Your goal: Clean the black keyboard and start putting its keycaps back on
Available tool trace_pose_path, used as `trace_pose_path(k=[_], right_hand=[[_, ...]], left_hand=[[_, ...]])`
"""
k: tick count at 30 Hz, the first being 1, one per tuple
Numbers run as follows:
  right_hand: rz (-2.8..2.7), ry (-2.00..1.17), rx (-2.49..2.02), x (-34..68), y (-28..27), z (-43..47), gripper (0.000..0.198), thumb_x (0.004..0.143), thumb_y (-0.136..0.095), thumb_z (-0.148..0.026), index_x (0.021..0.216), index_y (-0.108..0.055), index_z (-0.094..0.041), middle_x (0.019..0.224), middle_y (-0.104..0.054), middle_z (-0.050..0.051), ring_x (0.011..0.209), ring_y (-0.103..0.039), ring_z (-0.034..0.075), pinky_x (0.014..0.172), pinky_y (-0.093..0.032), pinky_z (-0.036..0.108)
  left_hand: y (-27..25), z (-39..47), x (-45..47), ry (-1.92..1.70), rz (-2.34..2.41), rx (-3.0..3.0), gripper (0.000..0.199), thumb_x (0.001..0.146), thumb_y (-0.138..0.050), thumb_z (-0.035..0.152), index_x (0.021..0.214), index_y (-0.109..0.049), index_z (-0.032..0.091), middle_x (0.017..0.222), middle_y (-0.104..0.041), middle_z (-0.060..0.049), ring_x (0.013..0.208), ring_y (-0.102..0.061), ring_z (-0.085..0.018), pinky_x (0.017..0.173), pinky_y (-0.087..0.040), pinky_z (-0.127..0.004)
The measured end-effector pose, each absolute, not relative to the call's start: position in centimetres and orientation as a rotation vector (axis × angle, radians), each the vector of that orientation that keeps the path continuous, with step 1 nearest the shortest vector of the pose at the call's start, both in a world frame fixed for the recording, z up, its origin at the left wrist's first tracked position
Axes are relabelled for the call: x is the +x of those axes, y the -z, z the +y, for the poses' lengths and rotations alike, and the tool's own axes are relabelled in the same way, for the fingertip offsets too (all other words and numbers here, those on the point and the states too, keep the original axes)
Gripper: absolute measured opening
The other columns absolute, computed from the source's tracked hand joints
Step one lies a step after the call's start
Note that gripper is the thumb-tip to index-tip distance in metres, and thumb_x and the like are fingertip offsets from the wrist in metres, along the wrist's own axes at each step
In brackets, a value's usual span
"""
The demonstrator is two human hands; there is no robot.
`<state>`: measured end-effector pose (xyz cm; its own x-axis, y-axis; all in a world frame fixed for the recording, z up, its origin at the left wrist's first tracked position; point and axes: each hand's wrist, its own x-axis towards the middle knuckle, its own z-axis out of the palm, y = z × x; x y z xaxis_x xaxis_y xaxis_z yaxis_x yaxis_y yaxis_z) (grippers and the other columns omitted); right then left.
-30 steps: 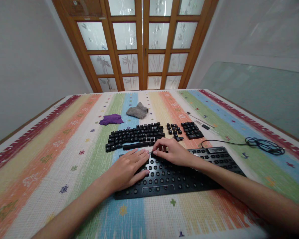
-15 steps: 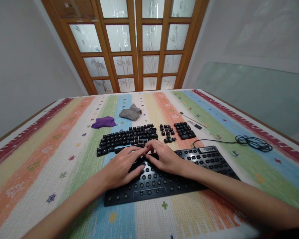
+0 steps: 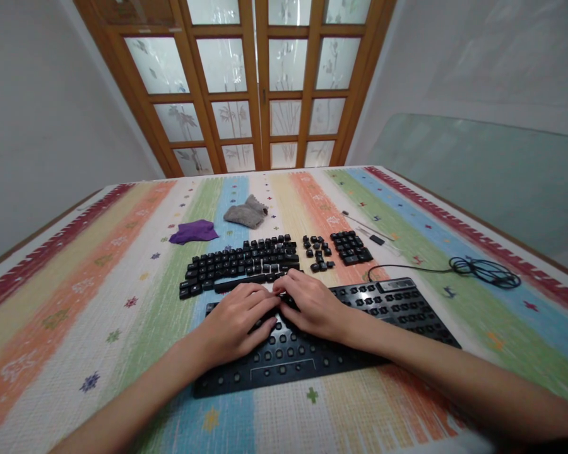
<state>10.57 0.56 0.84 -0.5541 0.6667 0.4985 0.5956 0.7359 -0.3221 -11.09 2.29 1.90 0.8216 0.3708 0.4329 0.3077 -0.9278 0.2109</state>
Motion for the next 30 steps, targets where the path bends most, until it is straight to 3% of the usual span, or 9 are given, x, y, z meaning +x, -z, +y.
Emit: trace_pose_path(k=[17,30], right_hand=[[-2.357,-0.138,-0.954,10.65,-1.23,0.65,0.008,0.095,-0.047,-0.017,0.093,-0.055,-0.017,0.083,-0.060,0.008,0.079,-0.054,0.020,0.069,-0.046,0.031],[-2.340,-0.177,-0.964,10.67,-0.87,0.63,0.010,0.093,-0.048,-0.016,0.089,-0.058,-0.017,0.082,-0.062,0.007,0.080,-0.055,0.020,0.070,-0.047,0.032]], left_hand=[[-1.09,2.00,-11.98,-0.658,0.677,2.962,0.044,0.097,-0.056,0.039,0.133,-0.054,0.015,0.124,-0.061,-0.013,0.115,-0.055,-0.030,0.096,-0.051,-0.050],[-1.36,1.97,-11.92,-0.655,0.655,2.940,0.044,0.097,-0.056,0.039,0.135,-0.053,0.017,0.122,-0.062,-0.012,0.113,-0.056,-0.029,0.094,-0.051,-0.048]])
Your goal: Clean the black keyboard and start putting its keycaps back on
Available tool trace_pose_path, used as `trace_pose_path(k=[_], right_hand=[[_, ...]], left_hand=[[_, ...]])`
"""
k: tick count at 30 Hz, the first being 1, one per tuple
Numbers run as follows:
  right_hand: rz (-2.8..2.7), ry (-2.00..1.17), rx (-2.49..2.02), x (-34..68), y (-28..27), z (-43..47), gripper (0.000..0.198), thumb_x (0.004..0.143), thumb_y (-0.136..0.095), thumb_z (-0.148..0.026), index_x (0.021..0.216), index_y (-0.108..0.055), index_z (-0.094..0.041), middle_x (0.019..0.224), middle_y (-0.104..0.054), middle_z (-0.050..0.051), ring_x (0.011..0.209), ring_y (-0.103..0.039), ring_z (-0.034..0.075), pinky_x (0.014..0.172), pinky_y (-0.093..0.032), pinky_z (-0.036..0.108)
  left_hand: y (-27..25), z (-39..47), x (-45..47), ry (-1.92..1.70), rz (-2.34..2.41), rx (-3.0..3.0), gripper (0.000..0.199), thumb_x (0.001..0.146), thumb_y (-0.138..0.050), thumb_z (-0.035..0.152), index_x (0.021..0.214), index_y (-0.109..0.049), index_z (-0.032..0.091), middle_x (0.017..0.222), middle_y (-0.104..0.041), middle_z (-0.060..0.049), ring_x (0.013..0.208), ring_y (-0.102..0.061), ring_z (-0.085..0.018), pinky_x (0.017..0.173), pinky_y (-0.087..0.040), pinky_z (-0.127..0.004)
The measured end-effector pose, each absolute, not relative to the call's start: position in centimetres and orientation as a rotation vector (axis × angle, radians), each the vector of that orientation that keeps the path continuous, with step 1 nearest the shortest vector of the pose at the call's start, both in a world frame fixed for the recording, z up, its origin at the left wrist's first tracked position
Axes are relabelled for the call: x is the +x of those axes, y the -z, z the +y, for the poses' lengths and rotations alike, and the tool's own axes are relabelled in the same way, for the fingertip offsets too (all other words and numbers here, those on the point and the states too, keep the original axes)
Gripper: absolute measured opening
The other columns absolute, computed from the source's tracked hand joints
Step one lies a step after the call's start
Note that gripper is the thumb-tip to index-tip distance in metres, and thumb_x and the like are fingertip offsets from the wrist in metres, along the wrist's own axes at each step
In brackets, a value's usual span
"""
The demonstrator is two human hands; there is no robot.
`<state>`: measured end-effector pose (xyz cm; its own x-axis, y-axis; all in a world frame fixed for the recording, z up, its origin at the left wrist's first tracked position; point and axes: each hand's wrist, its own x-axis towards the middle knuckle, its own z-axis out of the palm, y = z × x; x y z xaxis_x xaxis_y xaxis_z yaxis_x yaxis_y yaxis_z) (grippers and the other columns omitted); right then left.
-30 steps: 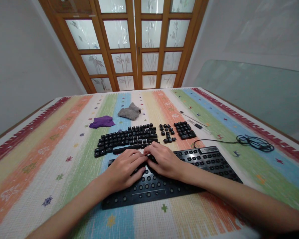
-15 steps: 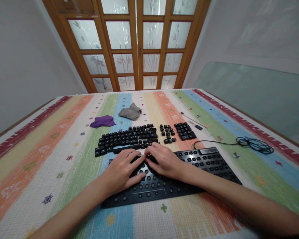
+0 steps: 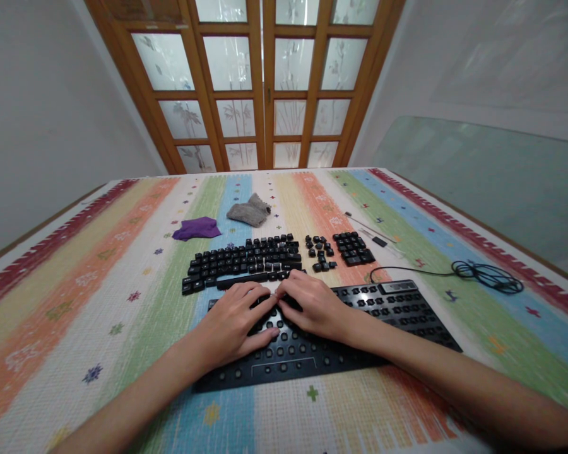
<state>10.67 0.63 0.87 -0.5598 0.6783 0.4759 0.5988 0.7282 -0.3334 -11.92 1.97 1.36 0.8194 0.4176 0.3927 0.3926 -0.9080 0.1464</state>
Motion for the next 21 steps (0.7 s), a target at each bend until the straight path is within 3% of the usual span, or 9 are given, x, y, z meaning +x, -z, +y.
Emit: trace_pose_path(k=[21], right_hand=[[-2.335,-0.147,-0.941,10.31,-1.09,0.57,0.011,0.086,-0.049,-0.012,0.082,-0.058,-0.017,0.075,-0.063,0.007,0.076,-0.052,0.021,0.067,-0.043,0.032]], left_hand=[[-1.30,1.82,-11.46,-0.682,0.651,2.946,0.043,0.098,-0.054,0.041,0.132,-0.053,0.014,0.122,-0.061,-0.014,0.110,-0.056,-0.029,0.093,-0.052,-0.048]])
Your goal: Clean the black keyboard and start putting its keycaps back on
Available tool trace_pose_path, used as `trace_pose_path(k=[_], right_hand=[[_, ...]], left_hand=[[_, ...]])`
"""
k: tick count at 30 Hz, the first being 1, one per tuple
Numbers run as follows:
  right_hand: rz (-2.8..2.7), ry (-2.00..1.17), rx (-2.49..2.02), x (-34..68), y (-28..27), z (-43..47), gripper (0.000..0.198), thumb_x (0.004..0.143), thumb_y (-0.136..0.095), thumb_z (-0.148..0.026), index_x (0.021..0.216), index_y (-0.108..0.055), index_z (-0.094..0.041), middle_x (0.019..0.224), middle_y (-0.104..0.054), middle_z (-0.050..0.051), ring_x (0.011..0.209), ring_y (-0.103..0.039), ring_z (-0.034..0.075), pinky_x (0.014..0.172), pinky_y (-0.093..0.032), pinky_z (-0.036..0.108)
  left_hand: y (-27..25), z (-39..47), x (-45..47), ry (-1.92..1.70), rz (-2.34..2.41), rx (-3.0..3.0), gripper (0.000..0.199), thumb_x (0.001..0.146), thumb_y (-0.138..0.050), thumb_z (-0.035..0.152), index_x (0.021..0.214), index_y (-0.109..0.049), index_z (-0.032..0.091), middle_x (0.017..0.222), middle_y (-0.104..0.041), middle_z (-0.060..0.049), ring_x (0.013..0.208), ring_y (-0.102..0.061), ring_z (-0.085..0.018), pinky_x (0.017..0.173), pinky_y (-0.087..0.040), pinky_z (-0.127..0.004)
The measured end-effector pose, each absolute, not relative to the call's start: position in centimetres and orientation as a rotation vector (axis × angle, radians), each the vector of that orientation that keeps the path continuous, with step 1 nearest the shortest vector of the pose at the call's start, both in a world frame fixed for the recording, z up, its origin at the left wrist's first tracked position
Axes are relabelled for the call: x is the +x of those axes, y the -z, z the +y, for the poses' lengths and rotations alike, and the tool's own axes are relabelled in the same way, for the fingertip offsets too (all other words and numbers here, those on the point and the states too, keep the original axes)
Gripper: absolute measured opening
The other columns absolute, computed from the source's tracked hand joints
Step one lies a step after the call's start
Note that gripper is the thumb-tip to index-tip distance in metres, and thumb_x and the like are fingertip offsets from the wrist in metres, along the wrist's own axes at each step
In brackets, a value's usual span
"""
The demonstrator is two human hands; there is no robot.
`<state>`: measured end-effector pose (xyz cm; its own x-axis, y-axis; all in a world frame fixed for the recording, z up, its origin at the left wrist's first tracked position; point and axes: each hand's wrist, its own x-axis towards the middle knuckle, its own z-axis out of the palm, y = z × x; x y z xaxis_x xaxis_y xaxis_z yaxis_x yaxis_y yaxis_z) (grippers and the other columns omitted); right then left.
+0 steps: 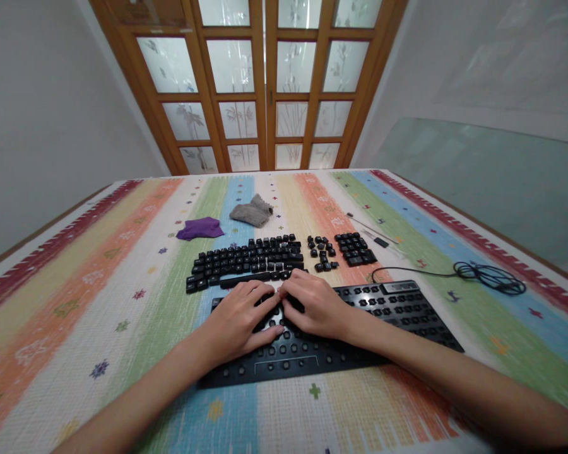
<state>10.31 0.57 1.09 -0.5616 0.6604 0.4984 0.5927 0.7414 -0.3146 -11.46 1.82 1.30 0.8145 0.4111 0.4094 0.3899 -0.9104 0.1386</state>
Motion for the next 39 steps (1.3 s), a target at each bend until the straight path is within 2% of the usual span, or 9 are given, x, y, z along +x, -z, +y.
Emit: trace_pose_path(k=[5,10,22,39], right_hand=[[-2.338,-0.180,-0.949,10.54,-1.25,0.68,0.014,0.084,-0.048,-0.009,0.086,-0.060,-0.016,0.078,-0.063,0.007,0.076,-0.053,0.020,0.067,-0.044,0.031],[-2.344,-0.222,-0.949,10.73,-1.31,0.74,0.014,0.085,-0.049,-0.010,0.089,-0.061,-0.017,0.080,-0.064,0.007,0.079,-0.056,0.020,0.069,-0.045,0.031],[-2.339,-0.190,-0.930,10.66,-1.04,0.88,0.013,0.085,-0.051,-0.010,0.087,-0.063,-0.015,0.079,-0.065,0.008,0.077,-0.056,0.020,0.067,-0.044,0.030],[-2.345,-0.171,-0.943,10.64,-1.16,0.78,0.013,0.085,-0.050,-0.010,0.085,-0.061,-0.015,0.077,-0.065,0.008,0.075,-0.055,0.020,0.065,-0.042,0.030]], left_hand=[[-1.36,1.87,-11.42,-0.676,0.650,2.952,0.041,0.098,-0.055,0.040,0.127,-0.056,0.012,0.120,-0.062,-0.014,0.109,-0.056,-0.029,0.092,-0.052,-0.047],[-1.43,1.77,-11.40,-0.676,0.663,2.944,0.040,0.098,-0.054,0.041,0.129,-0.055,0.016,0.120,-0.062,-0.012,0.108,-0.057,-0.028,0.091,-0.052,-0.046],[-1.28,1.80,-11.35,-0.697,0.656,2.941,0.041,0.098,-0.054,0.041,0.128,-0.055,0.013,0.121,-0.061,-0.013,0.110,-0.056,-0.028,0.091,-0.052,-0.047],[-1.43,1.65,-11.40,-0.660,0.673,2.908,0.046,0.097,-0.055,0.046,0.130,-0.054,0.014,0.122,-0.061,-0.013,0.111,-0.056,-0.028,0.093,-0.051,-0.047]])
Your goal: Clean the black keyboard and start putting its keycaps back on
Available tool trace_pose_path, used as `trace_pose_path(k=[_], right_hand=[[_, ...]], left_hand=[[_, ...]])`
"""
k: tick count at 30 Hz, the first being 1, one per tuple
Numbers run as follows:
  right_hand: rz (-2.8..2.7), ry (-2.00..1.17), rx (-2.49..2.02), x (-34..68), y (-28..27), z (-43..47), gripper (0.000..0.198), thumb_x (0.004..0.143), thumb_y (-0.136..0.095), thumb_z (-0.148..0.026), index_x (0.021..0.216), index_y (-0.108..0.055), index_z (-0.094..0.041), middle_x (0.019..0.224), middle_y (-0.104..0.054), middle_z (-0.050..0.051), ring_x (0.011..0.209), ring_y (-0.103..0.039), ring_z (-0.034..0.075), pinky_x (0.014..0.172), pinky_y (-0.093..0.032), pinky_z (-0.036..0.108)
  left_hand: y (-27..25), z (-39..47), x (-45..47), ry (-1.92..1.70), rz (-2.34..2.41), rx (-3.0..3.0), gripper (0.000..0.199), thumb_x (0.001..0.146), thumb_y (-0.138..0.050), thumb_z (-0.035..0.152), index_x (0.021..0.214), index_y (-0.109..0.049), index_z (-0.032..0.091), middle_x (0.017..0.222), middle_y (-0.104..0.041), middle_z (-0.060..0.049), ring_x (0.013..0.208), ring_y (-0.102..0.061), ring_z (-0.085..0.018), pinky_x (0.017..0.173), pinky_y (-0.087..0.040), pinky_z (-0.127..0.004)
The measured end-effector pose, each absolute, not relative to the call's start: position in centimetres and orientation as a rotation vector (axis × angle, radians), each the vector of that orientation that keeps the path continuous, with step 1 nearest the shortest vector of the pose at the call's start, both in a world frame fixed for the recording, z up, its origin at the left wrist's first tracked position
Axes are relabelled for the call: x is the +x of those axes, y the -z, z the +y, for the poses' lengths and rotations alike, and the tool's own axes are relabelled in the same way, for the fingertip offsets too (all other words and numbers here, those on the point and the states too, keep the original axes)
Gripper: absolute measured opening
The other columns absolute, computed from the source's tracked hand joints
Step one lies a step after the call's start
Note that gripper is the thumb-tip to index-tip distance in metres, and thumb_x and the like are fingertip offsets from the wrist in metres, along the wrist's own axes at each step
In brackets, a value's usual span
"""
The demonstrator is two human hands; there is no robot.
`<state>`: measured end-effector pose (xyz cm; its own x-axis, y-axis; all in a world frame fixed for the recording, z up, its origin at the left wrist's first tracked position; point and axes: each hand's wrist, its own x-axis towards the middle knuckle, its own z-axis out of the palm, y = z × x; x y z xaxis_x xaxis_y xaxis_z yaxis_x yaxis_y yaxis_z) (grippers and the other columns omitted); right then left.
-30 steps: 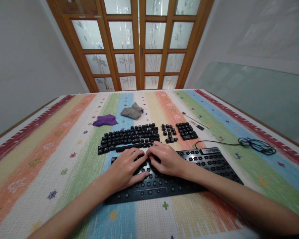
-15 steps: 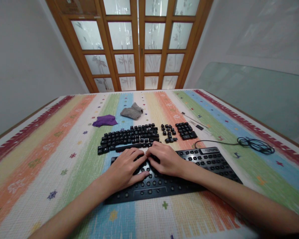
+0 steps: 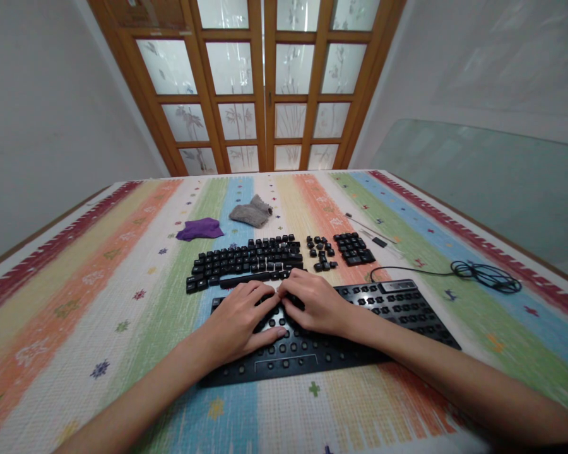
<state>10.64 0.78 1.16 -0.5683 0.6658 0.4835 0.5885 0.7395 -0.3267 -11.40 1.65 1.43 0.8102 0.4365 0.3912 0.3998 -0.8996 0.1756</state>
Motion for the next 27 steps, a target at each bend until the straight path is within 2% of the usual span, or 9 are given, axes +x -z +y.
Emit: trace_pose_path(k=[8,22,27], right_hand=[[-2.337,-0.152,-0.951,10.39,-1.13,0.72,0.011,0.084,-0.050,-0.011,0.082,-0.060,-0.016,0.075,-0.063,0.007,0.074,-0.054,0.019,0.065,-0.041,0.030],[-2.386,-0.113,-0.947,10.47,-1.05,0.62,0.012,0.085,-0.050,-0.011,0.079,-0.059,-0.017,0.072,-0.061,0.006,0.074,-0.051,0.019,0.064,-0.040,0.031],[-2.409,-0.099,-0.944,10.45,-0.89,0.57,0.015,0.087,-0.048,-0.009,0.084,-0.061,-0.017,0.072,-0.061,0.005,0.074,-0.051,0.020,0.064,-0.040,0.031]], left_hand=[[-1.56,1.54,-11.36,-0.647,0.682,2.886,0.053,0.096,-0.055,0.053,0.131,-0.055,0.014,0.123,-0.061,-0.013,0.111,-0.056,-0.028,0.093,-0.050,-0.048],[-1.59,1.52,-11.36,-0.644,0.679,2.867,0.050,0.096,-0.056,0.052,0.131,-0.055,0.017,0.122,-0.061,-0.012,0.111,-0.056,-0.028,0.094,-0.049,-0.047],[-1.49,1.49,-11.29,-0.620,0.677,2.872,0.048,0.095,-0.057,0.051,0.128,-0.057,0.016,0.124,-0.061,-0.013,0.111,-0.056,-0.028,0.094,-0.050,-0.048]])
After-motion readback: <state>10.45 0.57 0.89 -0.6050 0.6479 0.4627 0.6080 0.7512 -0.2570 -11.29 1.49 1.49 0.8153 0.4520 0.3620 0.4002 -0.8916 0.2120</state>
